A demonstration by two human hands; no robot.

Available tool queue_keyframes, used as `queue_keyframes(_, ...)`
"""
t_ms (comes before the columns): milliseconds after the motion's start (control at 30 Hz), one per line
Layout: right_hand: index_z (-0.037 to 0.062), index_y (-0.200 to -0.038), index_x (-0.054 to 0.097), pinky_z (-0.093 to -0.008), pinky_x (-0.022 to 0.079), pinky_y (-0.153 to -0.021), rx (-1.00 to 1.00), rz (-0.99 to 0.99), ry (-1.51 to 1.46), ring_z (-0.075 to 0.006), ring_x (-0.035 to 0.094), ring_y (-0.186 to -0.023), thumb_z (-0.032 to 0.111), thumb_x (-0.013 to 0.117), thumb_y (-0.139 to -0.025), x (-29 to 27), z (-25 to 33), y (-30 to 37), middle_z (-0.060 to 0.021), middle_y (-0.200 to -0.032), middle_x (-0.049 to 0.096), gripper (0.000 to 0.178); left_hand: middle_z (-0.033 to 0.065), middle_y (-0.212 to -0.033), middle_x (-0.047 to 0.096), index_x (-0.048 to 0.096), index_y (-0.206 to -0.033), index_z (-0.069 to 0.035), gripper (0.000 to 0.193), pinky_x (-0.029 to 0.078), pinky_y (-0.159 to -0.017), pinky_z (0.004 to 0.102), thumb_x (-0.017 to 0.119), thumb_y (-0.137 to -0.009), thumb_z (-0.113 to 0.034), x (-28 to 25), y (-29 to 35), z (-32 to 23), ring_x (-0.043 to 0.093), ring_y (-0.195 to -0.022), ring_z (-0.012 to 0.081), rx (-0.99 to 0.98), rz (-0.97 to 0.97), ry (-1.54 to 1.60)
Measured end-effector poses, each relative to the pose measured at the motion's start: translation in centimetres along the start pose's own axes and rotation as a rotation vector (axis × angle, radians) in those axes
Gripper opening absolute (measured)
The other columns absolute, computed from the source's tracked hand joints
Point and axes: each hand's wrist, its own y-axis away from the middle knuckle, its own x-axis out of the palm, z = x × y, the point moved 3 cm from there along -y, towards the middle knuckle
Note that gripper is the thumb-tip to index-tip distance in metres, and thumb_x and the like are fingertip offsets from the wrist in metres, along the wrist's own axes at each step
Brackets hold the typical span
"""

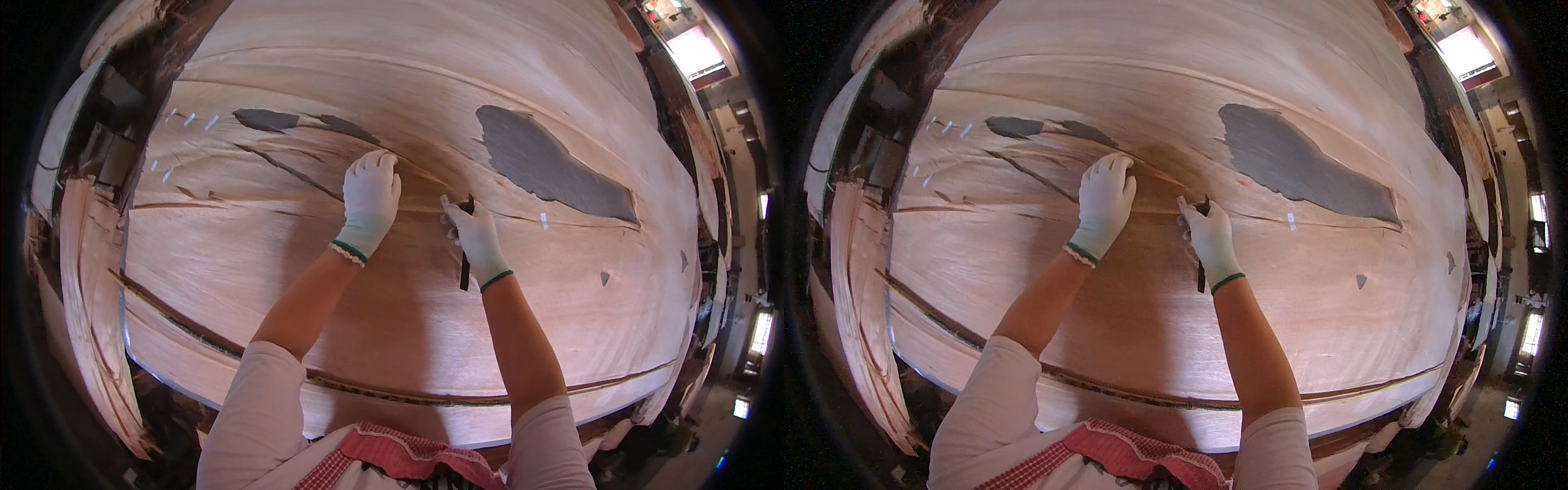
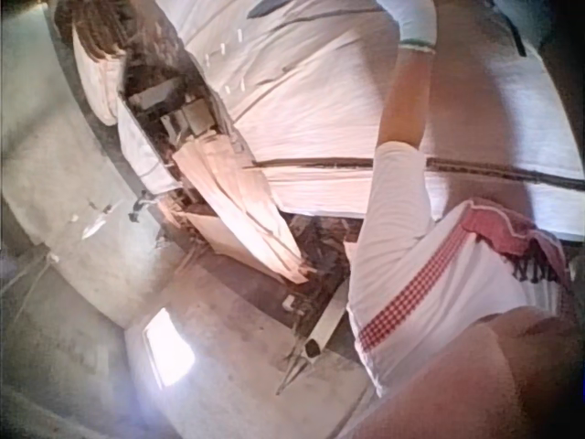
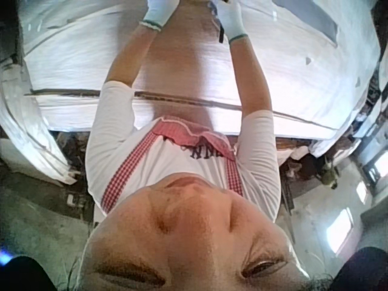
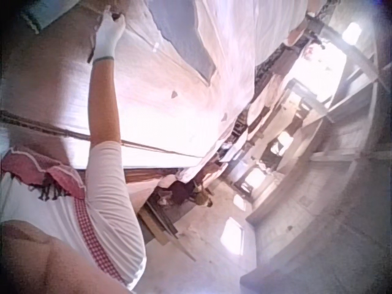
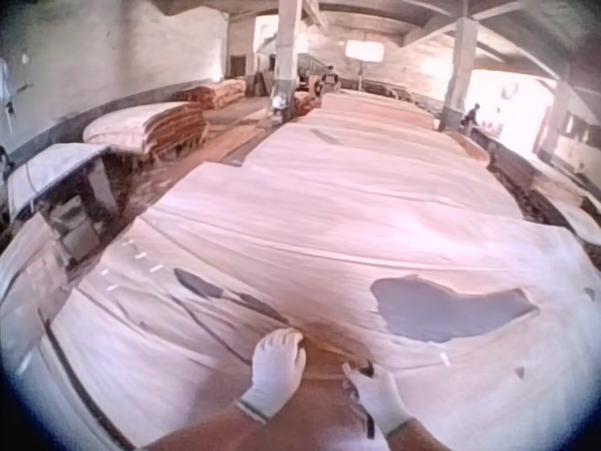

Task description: The person patches damaged sections of wood veneer sheets by cutting out holes with a knife, applying adhesive tape, and fitting new pieces of veneer. They also use a long stick to manipulate the sheets and clear shavings from the workspace.

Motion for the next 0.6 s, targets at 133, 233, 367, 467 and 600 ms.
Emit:
queue_keyframes(133, 0.0057, -0.083, 0.056, -0.0270, 0.039, -0.044, -0.005, -0.058, 0.037, -0.0096, 0.051, -0.051, 0.033, 0.072, -0.087, -0.2, -0.3, -0.2, -0.0034, -0.070, 0.062, 0.032, 0.0103, -0.121, 0.059, 0.062, -0.101, -0.010, 0.023, 0.038, -0.102, 0.0459, 0.066, -0.079, -0.011, -0.8, -2.7, 0.7, 0.053, -0.117, 0.0311, 0.173, -0.040, -0.089)
queue_keyframes(233, 0.0049, -0.083, 0.057, -0.0270, 0.038, -0.044, -0.054, -0.050, 0.020, -0.0097, 0.051, -0.050, 0.032, 0.072, -0.087, 0.0, -1.0, -0.8, -0.0041, -0.070, 0.063, 0.031, 0.0076, -0.113, 0.062, 0.062, -0.096, -0.011, 0.020, 0.038, -0.100, 0.0447, 0.067, -0.077, -0.009, -0.6, -3.6, 2.1, 0.054, -0.112, 0.0294, 0.323, 0.010, -0.071)
queue_keyframes(367, 0.0042, -0.081, 0.058, -0.0270, 0.038, -0.044, -0.045, -0.056, -0.004, -0.0099, 0.050, -0.049, 0.030, 0.072, -0.087, 0.1, -1.3, -1.1, -0.0041, -0.069, 0.062, 0.030, 0.0059, -0.096, 0.065, 0.062, -0.090, -0.012, 0.015, 0.040, -0.094, 0.0431, 0.067, -0.076, -0.009, -0.3, -5.1, 3.2, 0.057, -0.099, 0.0283, 0.155, 0.392, 0.041)
queue_keyframes(467, 0.0039, -0.080, 0.058, -0.0273, 0.038, -0.043, -0.019, -0.075, 0.020, -0.0103, 0.049, -0.048, 0.030, 0.072, -0.088, 0.2, -0.9, -0.8, -0.0038, -0.068, 0.062, 0.030, 0.0074, -0.089, 0.064, 0.063, -0.094, -0.014, 0.018, 0.041, -0.092, 0.0424, 0.066, -0.077, -0.010, -0.9, -5.7, 3.2, 0.057, -0.092, 0.0295, 0.238, 0.287, 0.066)
queue_keyframes(600, 0.0040, -0.079, 0.058, -0.0277, 0.037, -0.042, 0.029, -0.060, -0.012, -0.0108, 0.049, -0.047, 0.030, 0.071, -0.088, 0.3, -0.6, -0.4, -0.0038, -0.067, 0.061, 0.030, 0.0061, -0.095, 0.064, 0.063, -0.101, -0.016, 0.023, 0.039, -0.094, 0.0423, 0.065, -0.078, -0.012, -0.2, -5.9, 3.9, 0.057, -0.097, 0.0275, 0.256, 0.309, -0.028)
